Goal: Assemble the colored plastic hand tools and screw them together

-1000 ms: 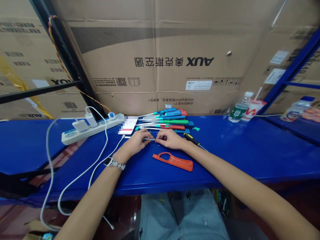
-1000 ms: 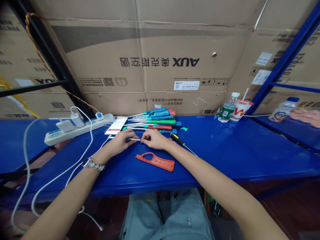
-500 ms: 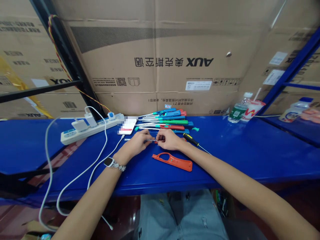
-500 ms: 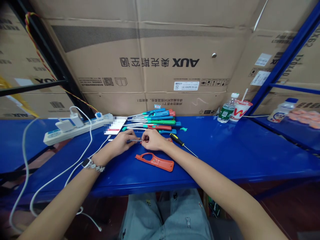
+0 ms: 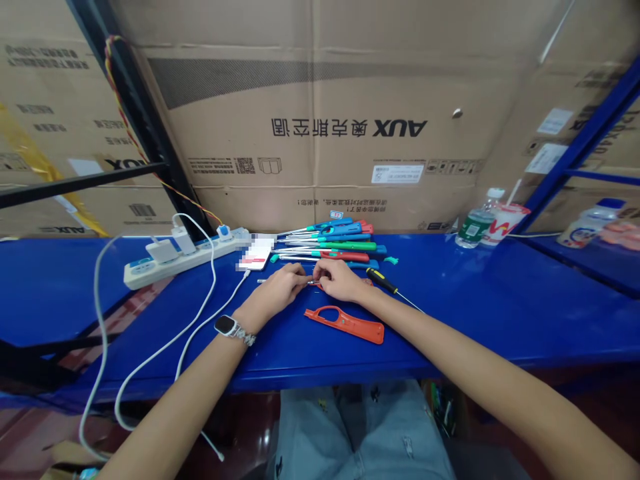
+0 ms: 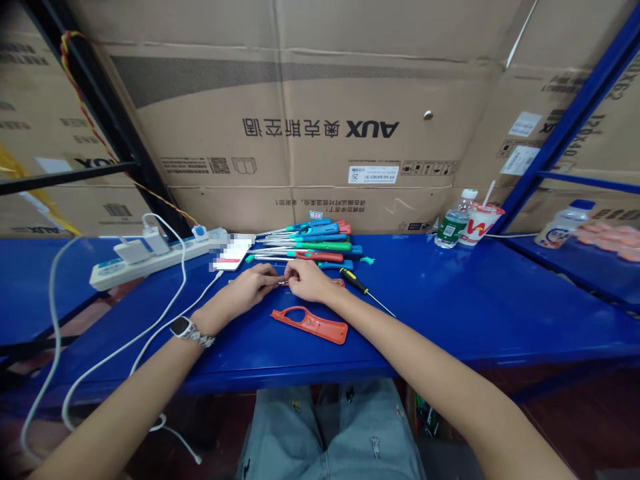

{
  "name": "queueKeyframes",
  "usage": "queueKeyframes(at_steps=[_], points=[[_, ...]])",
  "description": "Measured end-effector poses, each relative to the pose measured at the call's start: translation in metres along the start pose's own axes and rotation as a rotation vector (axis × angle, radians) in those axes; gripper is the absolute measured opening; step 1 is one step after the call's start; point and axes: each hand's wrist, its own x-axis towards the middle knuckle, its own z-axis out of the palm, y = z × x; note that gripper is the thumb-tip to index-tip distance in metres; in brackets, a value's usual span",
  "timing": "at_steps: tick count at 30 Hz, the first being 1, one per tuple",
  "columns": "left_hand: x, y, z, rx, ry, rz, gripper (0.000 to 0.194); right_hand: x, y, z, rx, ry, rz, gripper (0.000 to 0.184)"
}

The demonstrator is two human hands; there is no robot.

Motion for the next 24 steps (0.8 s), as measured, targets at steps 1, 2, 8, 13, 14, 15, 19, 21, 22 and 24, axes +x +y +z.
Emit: queueKeyframes(at_steps=[1, 2, 8, 13, 14, 15, 19, 21, 22, 24], points=[[0.0, 0.002, 0.0, 0.015, -0.002, 0.005, 0.035, 0.0, 0.0, 0.0, -0.002, 0.004, 0.003, 0.024], [0.0, 0.004, 0.0, 0.036, -0.004, 0.004, 0.034, 0.0, 0.0, -0.001, -0.003, 0.009, 0.005, 0.023], [0.0, 0.012, -0.003, 0.117, -0.013, 0.004, 0.029, 0.001, 0.002, -0.001, 0.019, 0.051, 0.008, 0.025], [0.003, 0.009, -0.003, 0.128, -0.025, 0.022, 0.032, 0.002, 0.004, -0.002, 0.068, 0.106, 0.011, 0.027], [0.003, 0.009, -0.003, 0.13, -0.03, 0.019, 0.033, 0.002, 0.003, -0.003, 0.079, 0.121, 0.015, 0.028], [0.004, 0.008, -0.002, 0.131, -0.031, 0.017, 0.033, 0.002, 0.003, -0.005, 0.089, 0.137, 0.018, 0.028], [0.004, 0.008, -0.001, 0.116, -0.012, 0.017, 0.037, -0.005, -0.002, -0.02, 0.04, 0.185, -0.049, 0.024], [0.003, 0.008, 0.0, 0.11, 0.004, 0.015, 0.039, -0.014, -0.004, -0.029, -0.088, 0.141, -0.132, 0.023], [0.003, 0.008, 0.0, 0.11, 0.011, 0.013, 0.039, -0.019, -0.004, -0.033, -0.169, 0.104, -0.159, 0.024], [0.002, 0.008, 0.0, 0.112, 0.017, 0.009, 0.04, -0.032, -0.003, -0.039, -0.325, 0.03, -0.174, 0.026]])
